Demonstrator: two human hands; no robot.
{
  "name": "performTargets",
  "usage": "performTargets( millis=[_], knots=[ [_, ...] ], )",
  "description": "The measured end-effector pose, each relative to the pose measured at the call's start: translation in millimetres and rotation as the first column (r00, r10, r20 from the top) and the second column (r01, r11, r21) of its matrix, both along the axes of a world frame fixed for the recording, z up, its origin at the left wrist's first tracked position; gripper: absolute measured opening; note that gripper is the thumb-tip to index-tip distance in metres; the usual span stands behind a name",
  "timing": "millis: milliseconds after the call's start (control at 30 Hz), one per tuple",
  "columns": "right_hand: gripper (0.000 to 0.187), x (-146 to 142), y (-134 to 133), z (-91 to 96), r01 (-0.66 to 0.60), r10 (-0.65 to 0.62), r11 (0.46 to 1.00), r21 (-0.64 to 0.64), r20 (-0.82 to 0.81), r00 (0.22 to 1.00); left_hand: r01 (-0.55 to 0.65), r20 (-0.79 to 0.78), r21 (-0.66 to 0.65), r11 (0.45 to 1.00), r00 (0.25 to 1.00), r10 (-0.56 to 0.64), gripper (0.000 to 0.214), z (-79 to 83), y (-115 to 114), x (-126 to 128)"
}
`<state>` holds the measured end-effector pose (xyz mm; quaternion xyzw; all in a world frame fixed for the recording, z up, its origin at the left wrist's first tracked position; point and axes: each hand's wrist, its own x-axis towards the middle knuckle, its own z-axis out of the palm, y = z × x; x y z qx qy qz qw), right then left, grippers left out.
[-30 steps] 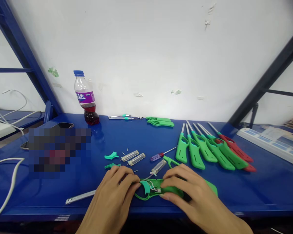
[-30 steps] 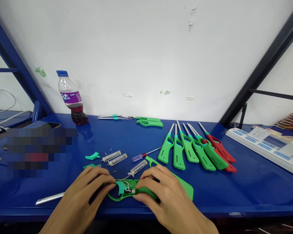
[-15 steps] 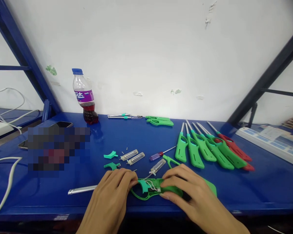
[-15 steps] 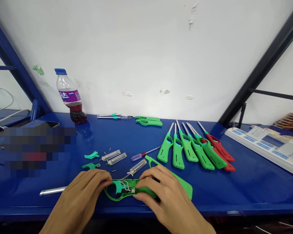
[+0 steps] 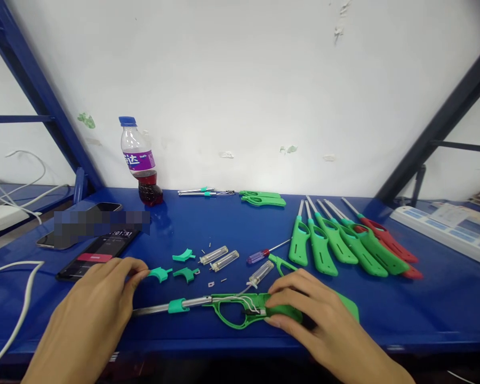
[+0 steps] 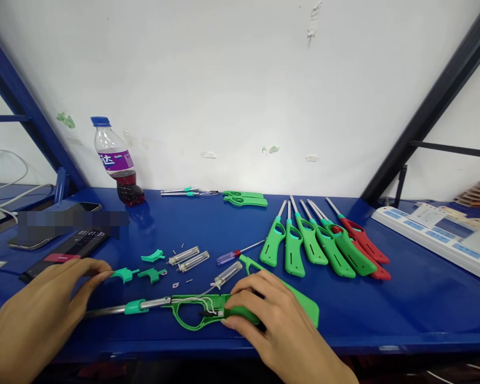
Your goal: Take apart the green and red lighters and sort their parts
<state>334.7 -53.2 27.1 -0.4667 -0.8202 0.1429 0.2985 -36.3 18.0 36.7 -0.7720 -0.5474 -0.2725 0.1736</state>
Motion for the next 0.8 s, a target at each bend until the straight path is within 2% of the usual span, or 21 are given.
performTargets(
  millis=[67, 167, 267, 367, 467, 600, 800],
  knots=[
    [0.003, 0.0, -0.7, -0.1, 0.004, -0.004, 1.000, 0.003, -0.007, 1.000, 0.040, -0.012, -0.009, 0.999, 0.999, -0.040, 0.039, -3.2, 1.7, 0.1],
    [0.003, 0.1, -0.6, -0.4, 0.010, -0.010, 1.000, 0.004, -0.013, 1.000, 0.077, -0.033, 0.077, 0.994, 0.997, -0.074, 0.040, -5.4, 0.1, 11.0],
    [0.004, 0.8, 0.3, -0.6, 0.006, -0.006, 1.000, 0.003, -0.005, 1.000, 0.205, -0.016, 0.164, 0.965, 0.979, -0.205, 0.039, -3.2, -9.1, 31.2],
    [0.005, 1.9, 0.6, -1.3, 0.001, -0.001, 1.000, 0.006, 0.008, 1.000, 0.345, 0.033, 0.104, 0.933, 0.936, -0.349, 0.036, -1.3, -21.8, 52.7],
    [0.006, 2.4, 0.1, -2.4, 0.000, -0.001, 1.000, 0.023, 0.008, 1.000, 0.415, -0.013, 0.057, 0.908, 0.910, -0.415, 0.036, -1.8, -28.3, 65.9],
    [0.006, 2.1, -0.9, -2.2, -0.002, 0.002, 1.000, 0.026, 0.009, 1.000, 0.466, -0.052, 0.064, 0.883, 0.885, -0.463, 0.047, 0.8, -26.5, 70.9],
    [0.007, 1.0, -0.5, 0.7, 0.008, -0.008, 1.000, 0.003, -0.005, 1.000, 0.458, 0.041, 0.048, 0.888, 0.887, -0.460, 0.033, 0.8, -29.6, 68.3]
  ],
)
